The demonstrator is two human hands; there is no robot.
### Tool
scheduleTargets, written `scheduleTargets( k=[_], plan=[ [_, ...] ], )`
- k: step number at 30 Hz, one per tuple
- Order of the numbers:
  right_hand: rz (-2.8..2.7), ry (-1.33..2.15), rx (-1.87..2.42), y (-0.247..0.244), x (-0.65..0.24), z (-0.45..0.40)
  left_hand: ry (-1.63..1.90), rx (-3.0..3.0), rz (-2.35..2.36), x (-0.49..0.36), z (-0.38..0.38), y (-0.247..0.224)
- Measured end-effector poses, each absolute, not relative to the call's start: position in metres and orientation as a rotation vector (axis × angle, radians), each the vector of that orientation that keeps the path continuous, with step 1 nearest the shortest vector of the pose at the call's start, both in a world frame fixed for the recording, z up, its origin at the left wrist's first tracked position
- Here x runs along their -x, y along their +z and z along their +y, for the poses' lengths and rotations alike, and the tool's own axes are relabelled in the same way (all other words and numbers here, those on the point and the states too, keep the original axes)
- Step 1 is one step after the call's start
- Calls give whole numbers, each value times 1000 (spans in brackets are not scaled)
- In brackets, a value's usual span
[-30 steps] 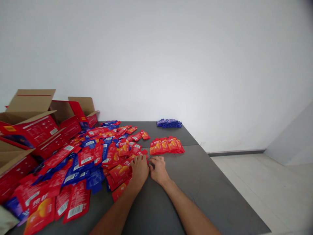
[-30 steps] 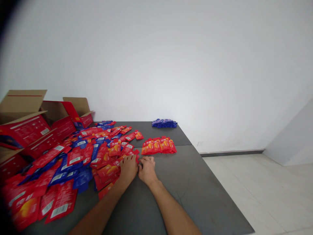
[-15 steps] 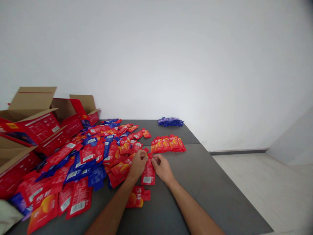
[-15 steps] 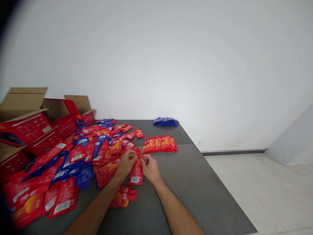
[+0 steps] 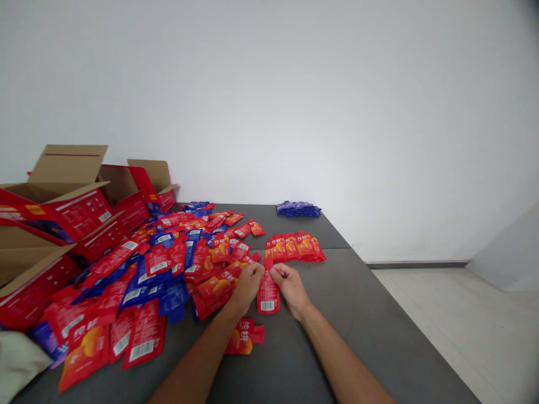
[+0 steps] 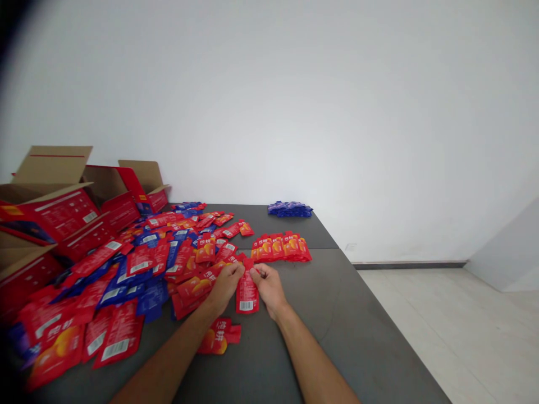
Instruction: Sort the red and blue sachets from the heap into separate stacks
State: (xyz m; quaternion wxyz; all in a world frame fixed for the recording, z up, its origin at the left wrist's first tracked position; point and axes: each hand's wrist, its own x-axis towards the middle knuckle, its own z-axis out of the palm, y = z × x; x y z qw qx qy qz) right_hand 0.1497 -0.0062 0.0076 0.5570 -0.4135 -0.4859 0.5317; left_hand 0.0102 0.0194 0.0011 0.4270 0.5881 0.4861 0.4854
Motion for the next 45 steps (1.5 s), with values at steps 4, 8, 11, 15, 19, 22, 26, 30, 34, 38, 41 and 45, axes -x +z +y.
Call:
scheduleTargets(
  k=[4, 8, 11, 15, 19, 22, 26, 30, 34, 38, 41, 45],
  plan=[
    [-1137, 1236, 969, 10, -150, -8, 1178, -1661, 1217, -13, 15, 7],
    [-1136, 1211, 977, 10, -154, -6, 1141, -1695, 1201, -19, 8, 11],
    [-1102, 1275, 938, 10, -156, -5, 1156, -1633, 1204, -23, 6, 11],
    [-1047, 1349, 921, 12, -152, -7, 1185, -1655, 1208, -23, 6, 10],
    [-1124, 1202, 1017, 13, -146, -8, 1246, -1782, 1308, -20, 8, 8],
    [-1237, 1043, 1132, 12, -145, -8, 1244, -1824, 1357, -19, 8, 8],
    [-1254, 977, 1177, 10, -147, -6, 1198, -1793, 1355, -21, 7, 11],
    [-1154, 1022, 1159, 13, -147, -7, 1218, -1702, 1330, -23, 6, 12],
    [-1144, 1155, 1098, 19, -148, -12, 1290, -1549, 1323, -21, 10, 10],
    [-1173, 1313, 1022, 20, -147, -15, 1359, -1321, 1260, -16, 14, 10],
    [-1131, 1263, 1004, 17, -146, -13, 1400, -1288, 1243, -14, 14, 12],
    [-1013, 1127, 1063, 15, -147, -8, 1391, -1438, 1303, -17, 12, 14]
  ],
)
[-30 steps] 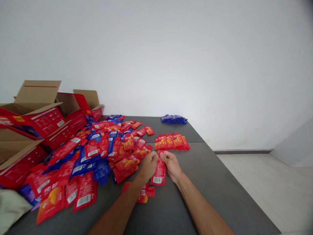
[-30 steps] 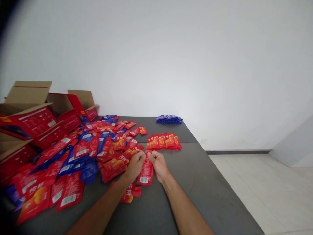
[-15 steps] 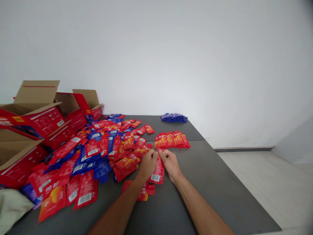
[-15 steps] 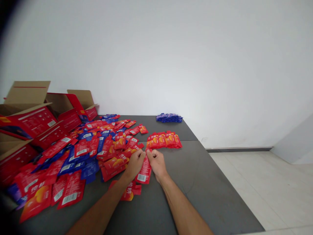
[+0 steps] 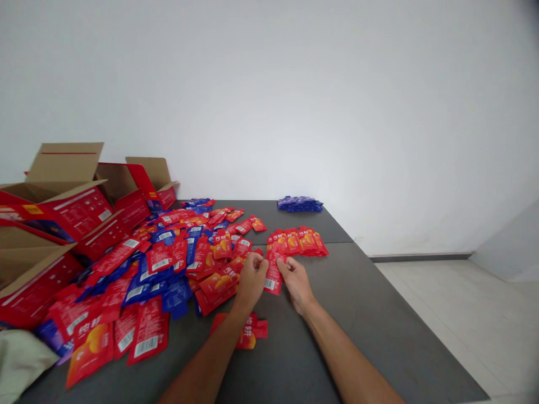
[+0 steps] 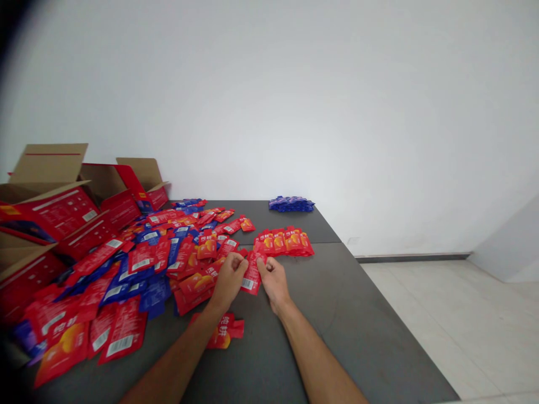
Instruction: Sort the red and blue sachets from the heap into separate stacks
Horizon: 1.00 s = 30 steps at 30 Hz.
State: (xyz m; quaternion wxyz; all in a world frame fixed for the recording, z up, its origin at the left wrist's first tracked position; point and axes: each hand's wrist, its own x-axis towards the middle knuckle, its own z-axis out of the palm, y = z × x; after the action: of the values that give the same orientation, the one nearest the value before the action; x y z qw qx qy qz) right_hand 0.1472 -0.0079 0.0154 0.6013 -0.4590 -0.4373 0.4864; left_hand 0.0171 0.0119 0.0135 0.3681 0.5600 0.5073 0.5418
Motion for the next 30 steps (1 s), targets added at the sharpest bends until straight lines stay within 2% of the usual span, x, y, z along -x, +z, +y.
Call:
scheduleTargets(
  k=[7, 13, 19, 30],
  plan=[
    [-993, 1261, 907, 21, -146, -10, 1244, -1462, 1190, -24, 4, 18],
    [-985, 1069, 1044, 22, -148, -9, 1308, -1104, 1108, -22, 9, 10],
    [-952, 1099, 1059, 21, -154, -8, 989, -1018, 717, -25, -1, 19],
    [-881, 954, 1122, 8, -169, 4, 742, -1163, 795, -22, -5, 14]
  ],
)
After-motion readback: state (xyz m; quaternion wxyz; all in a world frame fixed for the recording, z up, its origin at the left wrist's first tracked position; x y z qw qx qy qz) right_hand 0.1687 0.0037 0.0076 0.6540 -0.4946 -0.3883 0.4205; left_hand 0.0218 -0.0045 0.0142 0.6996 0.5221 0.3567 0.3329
